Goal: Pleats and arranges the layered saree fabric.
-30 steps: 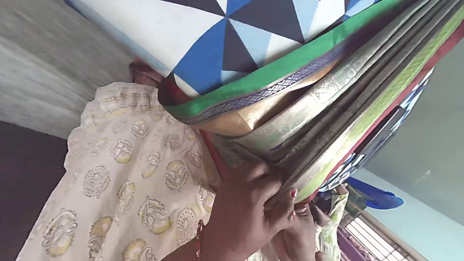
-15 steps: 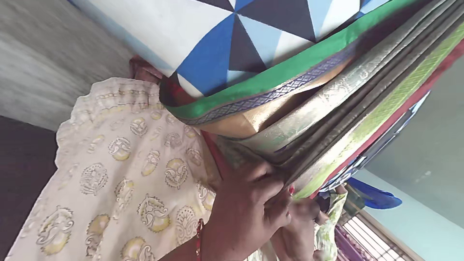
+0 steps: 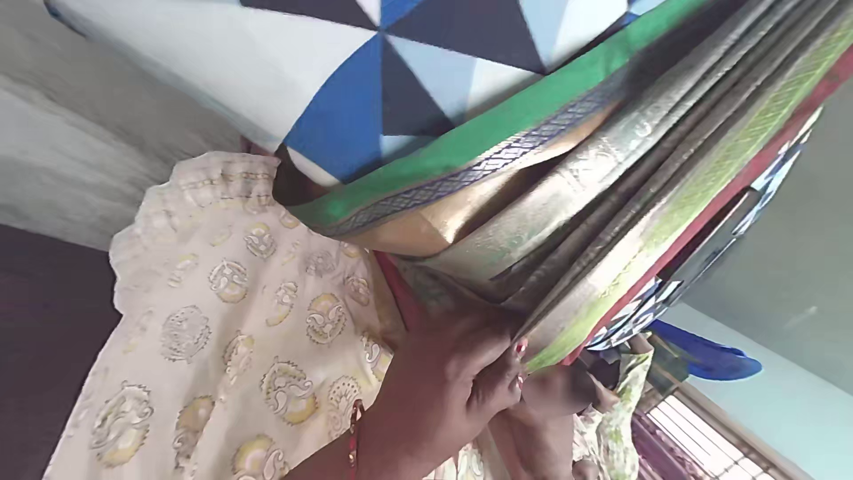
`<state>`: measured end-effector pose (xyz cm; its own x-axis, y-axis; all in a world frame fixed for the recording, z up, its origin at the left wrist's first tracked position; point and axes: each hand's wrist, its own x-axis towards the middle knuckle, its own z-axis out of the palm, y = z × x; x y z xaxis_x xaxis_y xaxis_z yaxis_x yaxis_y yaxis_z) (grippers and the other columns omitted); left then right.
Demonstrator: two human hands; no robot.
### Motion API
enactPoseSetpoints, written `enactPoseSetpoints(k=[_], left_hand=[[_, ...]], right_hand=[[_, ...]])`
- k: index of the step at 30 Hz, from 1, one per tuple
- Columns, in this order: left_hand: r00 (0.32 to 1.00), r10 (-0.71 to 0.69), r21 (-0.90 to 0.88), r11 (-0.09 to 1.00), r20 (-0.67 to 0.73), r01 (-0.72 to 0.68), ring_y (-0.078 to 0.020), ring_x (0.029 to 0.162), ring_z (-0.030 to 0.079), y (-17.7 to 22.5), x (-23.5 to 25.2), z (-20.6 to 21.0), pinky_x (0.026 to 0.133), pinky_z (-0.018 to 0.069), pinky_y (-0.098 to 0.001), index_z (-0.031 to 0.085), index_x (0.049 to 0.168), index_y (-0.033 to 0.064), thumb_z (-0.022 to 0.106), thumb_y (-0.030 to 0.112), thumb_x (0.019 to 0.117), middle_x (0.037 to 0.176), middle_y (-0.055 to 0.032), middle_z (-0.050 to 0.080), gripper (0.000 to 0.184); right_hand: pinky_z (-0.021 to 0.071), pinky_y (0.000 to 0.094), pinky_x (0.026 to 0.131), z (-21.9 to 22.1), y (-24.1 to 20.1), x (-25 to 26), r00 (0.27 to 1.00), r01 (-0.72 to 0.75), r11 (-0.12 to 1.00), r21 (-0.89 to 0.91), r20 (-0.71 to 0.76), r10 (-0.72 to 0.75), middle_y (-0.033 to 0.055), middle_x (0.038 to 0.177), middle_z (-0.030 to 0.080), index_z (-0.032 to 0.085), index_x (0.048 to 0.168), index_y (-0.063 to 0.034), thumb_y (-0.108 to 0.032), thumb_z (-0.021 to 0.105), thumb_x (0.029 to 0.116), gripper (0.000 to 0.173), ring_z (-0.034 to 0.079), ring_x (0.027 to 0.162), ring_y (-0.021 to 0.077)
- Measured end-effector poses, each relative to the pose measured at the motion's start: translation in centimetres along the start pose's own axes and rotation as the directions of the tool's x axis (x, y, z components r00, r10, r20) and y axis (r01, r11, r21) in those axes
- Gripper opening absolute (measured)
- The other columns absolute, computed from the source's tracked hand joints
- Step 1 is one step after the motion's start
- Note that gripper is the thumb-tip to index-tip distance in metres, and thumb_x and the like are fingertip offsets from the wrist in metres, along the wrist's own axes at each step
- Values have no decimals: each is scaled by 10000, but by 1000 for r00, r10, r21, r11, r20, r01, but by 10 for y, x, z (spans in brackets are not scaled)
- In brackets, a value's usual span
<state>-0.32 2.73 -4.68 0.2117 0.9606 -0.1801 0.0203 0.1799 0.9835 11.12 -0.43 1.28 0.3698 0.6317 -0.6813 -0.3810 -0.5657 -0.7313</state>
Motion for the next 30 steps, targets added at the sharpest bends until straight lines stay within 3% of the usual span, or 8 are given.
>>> enactPoseSetpoints(k=[8,11,15,17,19,22,25,30], left_hand=[[997,-26,3,1000,79,26,49,597,516,0,1,-3,573,430,-82,603,786,-7,564,142,985,631,-19,546,251],[985,-118,16,993,122,117,93,644,564,4,2,-13,608,491,-93,630,847,6,509,147,1038,689,49,602,267],[952,-284,16,959,117,284,93,798,654,9,-1,-22,705,556,-131,734,1021,324,510,392,1053,903,205,714,236],[953,-289,5,957,93,290,79,872,671,13,-1,-22,781,562,-143,745,1037,360,546,420,1027,951,203,729,208],[951,-306,-1,952,46,306,73,876,675,18,1,-20,785,563,-147,739,1031,330,560,430,1017,943,181,734,205],[923,-377,-154,911,73,384,-5,930,705,18,-1,-31,820,584,-210,720,1120,252,596,417,1005,1003,88,747,237],[935,-317,-136,931,158,339,-24,1041,691,20,0,-40,914,564,-239,679,1238,241,571,405,1025,1111,71,739,289],[951,-286,-48,955,115,293,-34,1089,682,32,3,-23,951,555,-258,705,1195,230,598,413,1006,1119,61,744,284]], right_hand=[[611,216,677,-7,4,3,991,118,985,-127,82,-108,-62,866,754,718,1038,-146,-54,745,882,183,697,721,17],[569,165,585,-4,10,7,966,236,957,-169,150,-212,-85,777,713,685,992,-88,-82,700,919,75,650,638,-22],[548,157,575,-1,23,10,940,339,893,-295,140,-311,-32,724,684,698,922,-47,-232,669,937,188,635,625,-29],[542,199,580,3,24,7,915,400,832,-384,122,-384,13,716,682,704,939,-49,-251,640,932,211,649,635,39],[539,270,530,8,23,2,889,441,781,-443,97,-447,55,707,680,720,1011,-43,-224,623,916,227,661,606,135],[494,302,440,17,27,-6,839,494,729,-474,42,-542,49,637,628,698,896,-58,-208,581,929,194,614,510,172],[487,270,445,25,33,-7,778,558,704,-438,-17,-628,48,636,621,721,877,-53,-137,552,948,202,606,509,160],[513,260,483,20,38,-7,771,594,720,-359,-1,-637,61,698,653,729,938,-40,-53,567,917,164,633,550,159]])
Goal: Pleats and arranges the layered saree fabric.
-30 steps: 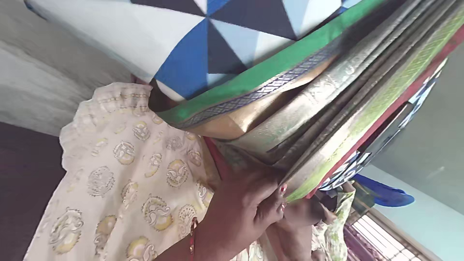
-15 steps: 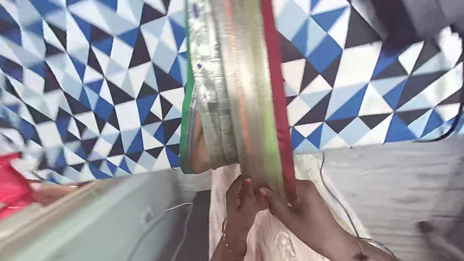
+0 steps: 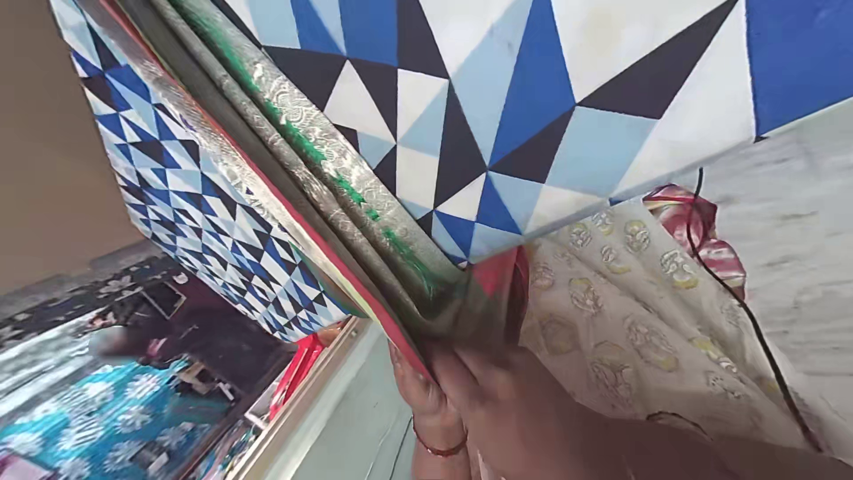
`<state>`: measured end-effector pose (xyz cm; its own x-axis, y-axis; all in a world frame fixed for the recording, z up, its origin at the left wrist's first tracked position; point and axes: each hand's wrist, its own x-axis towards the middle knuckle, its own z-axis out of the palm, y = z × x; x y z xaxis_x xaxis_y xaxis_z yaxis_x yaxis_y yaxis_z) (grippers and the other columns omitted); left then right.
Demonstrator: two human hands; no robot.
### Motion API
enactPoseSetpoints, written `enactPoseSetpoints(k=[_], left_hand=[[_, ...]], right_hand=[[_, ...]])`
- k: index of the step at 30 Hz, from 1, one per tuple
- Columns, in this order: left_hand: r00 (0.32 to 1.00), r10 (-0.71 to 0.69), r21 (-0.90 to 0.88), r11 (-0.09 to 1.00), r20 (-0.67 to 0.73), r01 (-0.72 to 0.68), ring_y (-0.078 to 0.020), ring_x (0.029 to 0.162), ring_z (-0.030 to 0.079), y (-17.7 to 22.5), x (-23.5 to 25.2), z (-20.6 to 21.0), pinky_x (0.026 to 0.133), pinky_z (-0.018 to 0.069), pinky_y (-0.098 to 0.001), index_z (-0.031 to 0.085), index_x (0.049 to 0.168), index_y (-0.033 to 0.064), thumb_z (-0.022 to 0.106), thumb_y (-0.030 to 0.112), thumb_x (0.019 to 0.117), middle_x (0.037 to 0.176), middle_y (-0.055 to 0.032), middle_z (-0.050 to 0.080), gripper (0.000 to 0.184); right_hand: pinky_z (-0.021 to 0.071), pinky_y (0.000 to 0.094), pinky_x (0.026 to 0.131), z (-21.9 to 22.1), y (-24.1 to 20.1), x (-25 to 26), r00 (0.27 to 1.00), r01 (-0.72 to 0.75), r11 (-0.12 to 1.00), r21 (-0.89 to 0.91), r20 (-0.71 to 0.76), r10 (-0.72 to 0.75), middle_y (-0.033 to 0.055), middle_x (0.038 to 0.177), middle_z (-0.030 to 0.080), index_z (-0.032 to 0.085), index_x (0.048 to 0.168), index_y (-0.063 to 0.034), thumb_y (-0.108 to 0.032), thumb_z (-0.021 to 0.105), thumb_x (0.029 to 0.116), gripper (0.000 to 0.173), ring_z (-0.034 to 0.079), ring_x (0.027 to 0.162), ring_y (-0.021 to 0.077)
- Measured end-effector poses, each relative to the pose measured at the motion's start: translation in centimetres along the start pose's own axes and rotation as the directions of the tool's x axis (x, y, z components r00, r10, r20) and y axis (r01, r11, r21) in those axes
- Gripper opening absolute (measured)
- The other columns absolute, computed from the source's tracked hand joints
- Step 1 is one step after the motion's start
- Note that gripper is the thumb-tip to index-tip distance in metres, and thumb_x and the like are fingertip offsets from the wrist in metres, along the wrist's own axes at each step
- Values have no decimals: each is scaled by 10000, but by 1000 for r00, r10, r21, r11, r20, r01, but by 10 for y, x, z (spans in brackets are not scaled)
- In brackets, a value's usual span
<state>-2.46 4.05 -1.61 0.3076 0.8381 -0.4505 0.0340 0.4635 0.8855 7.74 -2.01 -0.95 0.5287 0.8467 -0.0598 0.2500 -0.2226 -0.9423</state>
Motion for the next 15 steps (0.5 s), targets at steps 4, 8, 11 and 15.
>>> enactPoseSetpoints(k=[4,8,11,15], left_hand=[[998,18,108,994,-63,-11,5,1012,699,4,-3,6,892,569,-214,718,1169,264,587,408,1009,1047,97,759,252],[995,32,80,996,-92,-25,-23,1010,708,6,-6,2,889,581,-240,714,1184,246,599,391,1005,1054,66,761,258],[985,164,283,948,-54,-143,-48,1092,667,0,-22,-26,944,547,-260,564,1330,110,567,423,1030,1162,23,700,434],[981,191,377,912,-43,-161,-27,1039,678,-5,-17,-48,923,558,-244,602,1275,112,530,418,1053,1115,51,711,384]], right_hand=[[561,235,726,-9,10,-11,1000,-6,991,132,0,6,107,947,703,732,1061,-56,-187,582,982,215,682,844,195],[478,218,1017,-21,23,-5,1000,-8,914,407,-8,12,183,1197,661,660,1242,-10,-264,642,982,364,618,1159,201],[461,288,1102,-26,24,9,995,-70,813,578,98,16,221,1372,604,551,1387,62,-266,615,976,530,572,1305,220],[485,329,1086,-17,18,16,975,-156,728,668,220,7,231,1412,589,444,1474,102,-268,560,1004,610,598,1295,223]])
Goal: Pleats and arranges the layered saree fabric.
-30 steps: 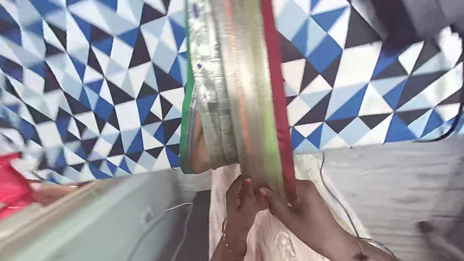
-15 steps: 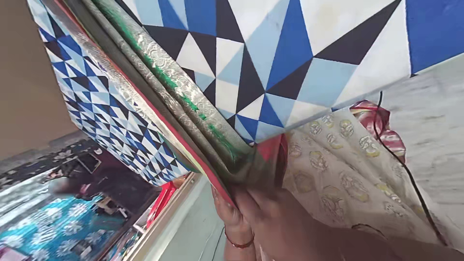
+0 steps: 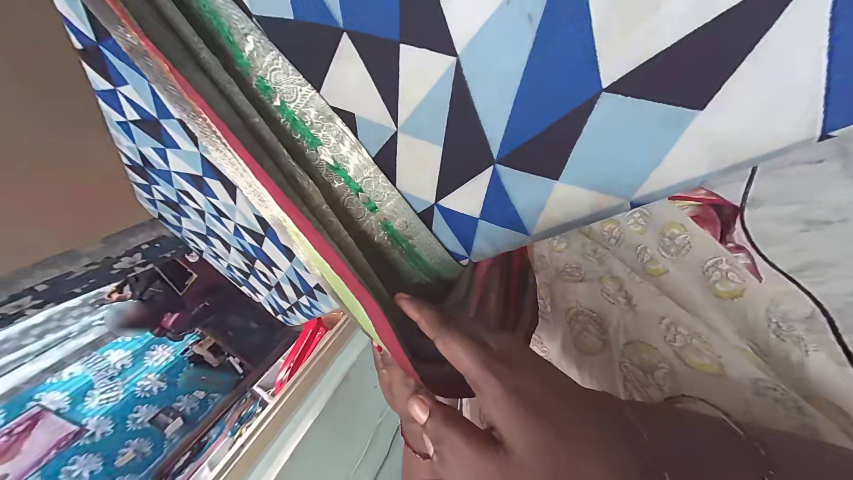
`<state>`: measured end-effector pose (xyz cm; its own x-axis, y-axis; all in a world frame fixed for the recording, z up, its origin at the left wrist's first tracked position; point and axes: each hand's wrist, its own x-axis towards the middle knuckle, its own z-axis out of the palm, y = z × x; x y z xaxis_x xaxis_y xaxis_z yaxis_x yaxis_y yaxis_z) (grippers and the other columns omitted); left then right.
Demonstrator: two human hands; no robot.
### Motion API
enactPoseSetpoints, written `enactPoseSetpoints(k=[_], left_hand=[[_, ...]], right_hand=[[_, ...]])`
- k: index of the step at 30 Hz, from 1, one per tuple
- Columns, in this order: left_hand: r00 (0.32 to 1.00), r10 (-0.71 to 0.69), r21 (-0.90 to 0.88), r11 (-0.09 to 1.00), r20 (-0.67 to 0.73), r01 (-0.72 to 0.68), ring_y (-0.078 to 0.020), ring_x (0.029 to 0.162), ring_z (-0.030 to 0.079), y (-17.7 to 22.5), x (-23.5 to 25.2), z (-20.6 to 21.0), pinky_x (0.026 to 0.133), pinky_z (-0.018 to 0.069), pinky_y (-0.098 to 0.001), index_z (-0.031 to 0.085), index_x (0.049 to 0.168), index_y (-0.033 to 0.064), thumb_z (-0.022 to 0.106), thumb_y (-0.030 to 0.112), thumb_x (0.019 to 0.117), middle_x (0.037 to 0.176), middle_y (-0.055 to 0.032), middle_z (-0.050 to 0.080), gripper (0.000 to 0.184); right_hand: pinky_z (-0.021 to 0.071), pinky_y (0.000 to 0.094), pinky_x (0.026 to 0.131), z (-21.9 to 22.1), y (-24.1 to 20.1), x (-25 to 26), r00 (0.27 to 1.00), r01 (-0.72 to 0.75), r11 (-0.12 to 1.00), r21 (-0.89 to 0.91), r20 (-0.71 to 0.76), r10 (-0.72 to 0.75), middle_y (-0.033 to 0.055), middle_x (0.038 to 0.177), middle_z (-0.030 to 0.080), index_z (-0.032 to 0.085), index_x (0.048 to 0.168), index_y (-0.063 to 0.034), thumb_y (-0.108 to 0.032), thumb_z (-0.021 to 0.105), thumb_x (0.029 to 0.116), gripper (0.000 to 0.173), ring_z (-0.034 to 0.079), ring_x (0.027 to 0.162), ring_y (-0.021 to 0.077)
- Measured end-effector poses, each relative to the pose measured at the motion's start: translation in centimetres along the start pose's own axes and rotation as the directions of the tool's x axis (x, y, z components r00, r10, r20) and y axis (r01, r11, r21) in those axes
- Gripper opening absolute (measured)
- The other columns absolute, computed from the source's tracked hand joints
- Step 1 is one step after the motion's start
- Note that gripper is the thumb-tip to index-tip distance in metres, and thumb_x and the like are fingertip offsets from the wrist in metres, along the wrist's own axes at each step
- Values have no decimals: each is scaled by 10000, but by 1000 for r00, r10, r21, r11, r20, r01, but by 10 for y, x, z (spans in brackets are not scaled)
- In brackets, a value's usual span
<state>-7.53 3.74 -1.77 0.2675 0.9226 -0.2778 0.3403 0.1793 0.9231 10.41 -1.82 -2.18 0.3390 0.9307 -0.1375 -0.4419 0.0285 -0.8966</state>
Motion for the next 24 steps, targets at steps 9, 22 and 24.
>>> enactPoseSetpoints(k=[9,22,24], left_hand=[[991,-132,-159,978,36,137,-65,1034,697,-12,4,-6,919,572,-291,643,1247,167,490,292,1080,1090,41,733,258],[996,-58,-88,994,65,64,35,940,673,6,12,31,823,570,-185,675,1196,266,607,398,1009,1039,128,717,238],[998,-7,-90,996,55,12,69,926,660,9,16,41,824,556,-156,696,1155,299,557,373,1036,1022,176,717,197]], right_hand=[[515,322,1034,13,3,-6,998,-62,998,-25,-22,62,215,1331,648,458,1465,111,-235,565,981,604,647,1213,213],[566,185,782,2,1,23,951,-306,952,9,-36,306,57,968,694,667,1115,17,-247,652,967,303,662,890,18],[573,174,772,-2,-4,30,945,-328,942,-73,-26,327,36,1010,680,622,1200,30,-264,657,963,380,656,884,-2]])
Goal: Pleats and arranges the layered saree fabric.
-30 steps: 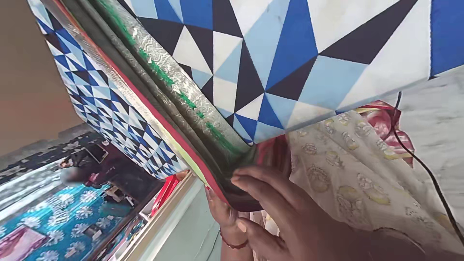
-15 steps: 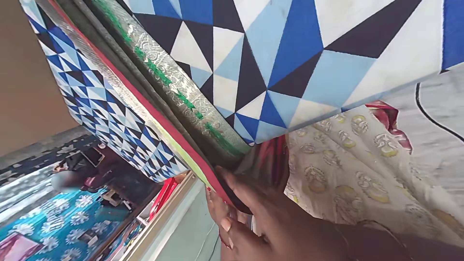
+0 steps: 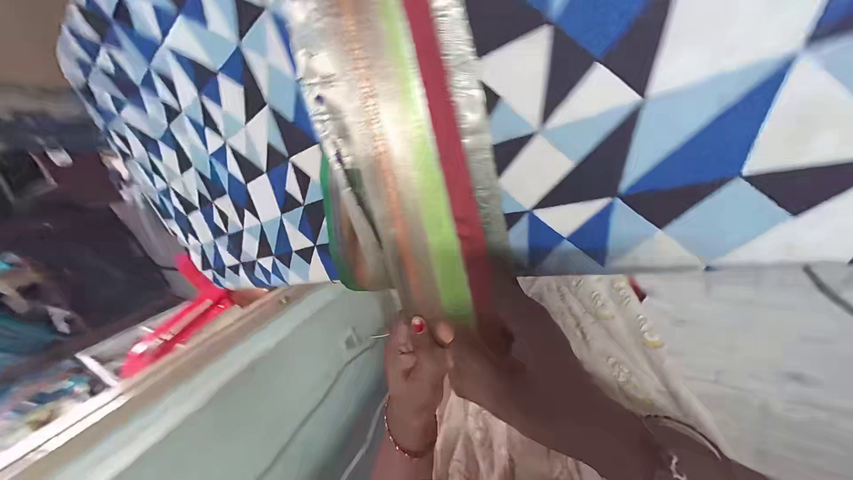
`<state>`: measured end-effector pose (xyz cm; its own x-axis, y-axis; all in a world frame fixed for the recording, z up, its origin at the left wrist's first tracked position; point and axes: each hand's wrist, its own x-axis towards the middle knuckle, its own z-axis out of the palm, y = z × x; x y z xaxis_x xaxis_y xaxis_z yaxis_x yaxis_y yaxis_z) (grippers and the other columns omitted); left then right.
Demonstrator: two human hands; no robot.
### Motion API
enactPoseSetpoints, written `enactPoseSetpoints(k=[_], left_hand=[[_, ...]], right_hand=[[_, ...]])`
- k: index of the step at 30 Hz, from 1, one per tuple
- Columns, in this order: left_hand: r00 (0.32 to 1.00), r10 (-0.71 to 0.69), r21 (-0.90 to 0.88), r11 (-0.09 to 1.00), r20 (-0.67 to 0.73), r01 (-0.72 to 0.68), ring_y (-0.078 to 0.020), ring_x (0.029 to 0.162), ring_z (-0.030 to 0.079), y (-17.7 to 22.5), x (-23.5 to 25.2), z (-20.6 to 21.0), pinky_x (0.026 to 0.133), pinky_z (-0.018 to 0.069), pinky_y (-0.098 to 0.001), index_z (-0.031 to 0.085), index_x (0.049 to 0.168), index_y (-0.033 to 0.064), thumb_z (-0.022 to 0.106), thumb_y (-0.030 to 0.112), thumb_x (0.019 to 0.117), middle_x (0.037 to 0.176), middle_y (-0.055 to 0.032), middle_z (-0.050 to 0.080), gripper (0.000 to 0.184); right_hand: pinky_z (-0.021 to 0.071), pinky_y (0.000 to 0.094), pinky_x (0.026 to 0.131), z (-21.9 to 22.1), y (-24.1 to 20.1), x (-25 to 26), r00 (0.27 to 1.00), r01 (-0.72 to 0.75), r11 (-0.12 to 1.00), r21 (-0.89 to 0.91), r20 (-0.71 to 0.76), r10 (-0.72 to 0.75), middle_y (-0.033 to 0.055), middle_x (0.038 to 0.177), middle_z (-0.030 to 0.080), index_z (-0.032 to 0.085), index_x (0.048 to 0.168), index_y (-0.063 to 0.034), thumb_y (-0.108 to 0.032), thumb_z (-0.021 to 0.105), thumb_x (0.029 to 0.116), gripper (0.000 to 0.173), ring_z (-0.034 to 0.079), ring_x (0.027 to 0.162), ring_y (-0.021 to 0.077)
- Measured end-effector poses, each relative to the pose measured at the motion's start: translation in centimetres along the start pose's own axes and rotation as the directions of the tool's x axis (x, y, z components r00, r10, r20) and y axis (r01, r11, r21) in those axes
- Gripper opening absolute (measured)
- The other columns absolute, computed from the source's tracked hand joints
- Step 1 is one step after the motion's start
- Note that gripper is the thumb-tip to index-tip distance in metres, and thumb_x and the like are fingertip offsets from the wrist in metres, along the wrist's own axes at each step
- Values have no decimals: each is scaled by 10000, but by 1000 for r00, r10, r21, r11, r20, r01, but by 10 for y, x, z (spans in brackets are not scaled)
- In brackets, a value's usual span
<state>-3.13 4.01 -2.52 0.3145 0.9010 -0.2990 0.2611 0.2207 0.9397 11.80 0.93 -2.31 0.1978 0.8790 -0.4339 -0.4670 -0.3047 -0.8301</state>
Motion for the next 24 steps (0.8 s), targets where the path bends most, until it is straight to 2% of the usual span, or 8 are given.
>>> enactPoseSetpoints(k=[3,5,8,10,15,19,21,24], left_hand=[[997,55,130,990,-57,-47,154,859,616,4,2,9,768,519,-77,683,1019,261,504,359,1057,908,233,681,208],[997,54,173,984,-57,-43,156,757,593,4,0,12,676,514,-73,632,941,130,529,343,1053,784,155,640,262],[998,43,189,981,-54,-32,75,590,557,8,-4,19,550,472,-91,595,855,32,593,281,996,635,16,571,287],[994,96,249,965,-43,-82,4,543,516,13,-3,25,511,429,-117,570,806,55,526,287,1031,600,-15,514,326],[987,155,190,971,-38,-145,-152,572,564,15,-2,31,548,465,-248,608,831,84,496,193,1040,610,-44,551,261],[993,113,192,976,-27,-106,-238,520,588,20,1,31,477,443,-348,615,778,64,500,163,1020,569,-89,568,285],[996,87,168,982,-23,-82,-240,494,572,18,4,30,451,421,-353,606,763,68,503,156,1008,552,-86,550,280],[999,46,104,994,-22,-44,-244,485,565,10,3,30,436,413,-360,610,784,63,478,182,1029,552,-83,541,303]], right_hand=[[585,157,729,-6,-6,6,999,38,999,-36,2,-38,-49,949,704,644,1127,1,-194,692,932,280,660,822,-46],[556,130,637,-13,-8,8,998,24,999,39,51,-26,-141,888,692,624,1092,-122,-140,681,946,158,630,729,-73],[548,97,647,-21,-16,9,996,-54,993,105,75,46,-178,891,711,670,1100,-233,-150,670,966,158,636,719,-96],[581,140,677,-25,-22,8,992,-127,979,161,43,121,-125,898,744,715,1107,-229,-186,692,956,158,678,735,-53],[612,243,761,-43,-30,2,966,-255,950,179,19,256,-40,952,769,744,1141,-191,-244,706,950,202,721,802,37],[582,223,887,-46,-45,3,942,-331,936,118,98,320,-83,1005,770,731,1206,-217,-258,630,1004,229,718,911,10],[580,185,840,-36,-53,7,925,-379,924,53,35,377,-129,930,766,746,1130,-251,-299,645,986,182,706,832,-38],[570,195,874,-38,-58,5,903,-426,905,-7,55,425,-139,1011,764,728,1203,-276,-318,646,990,232,699,891,-45]])
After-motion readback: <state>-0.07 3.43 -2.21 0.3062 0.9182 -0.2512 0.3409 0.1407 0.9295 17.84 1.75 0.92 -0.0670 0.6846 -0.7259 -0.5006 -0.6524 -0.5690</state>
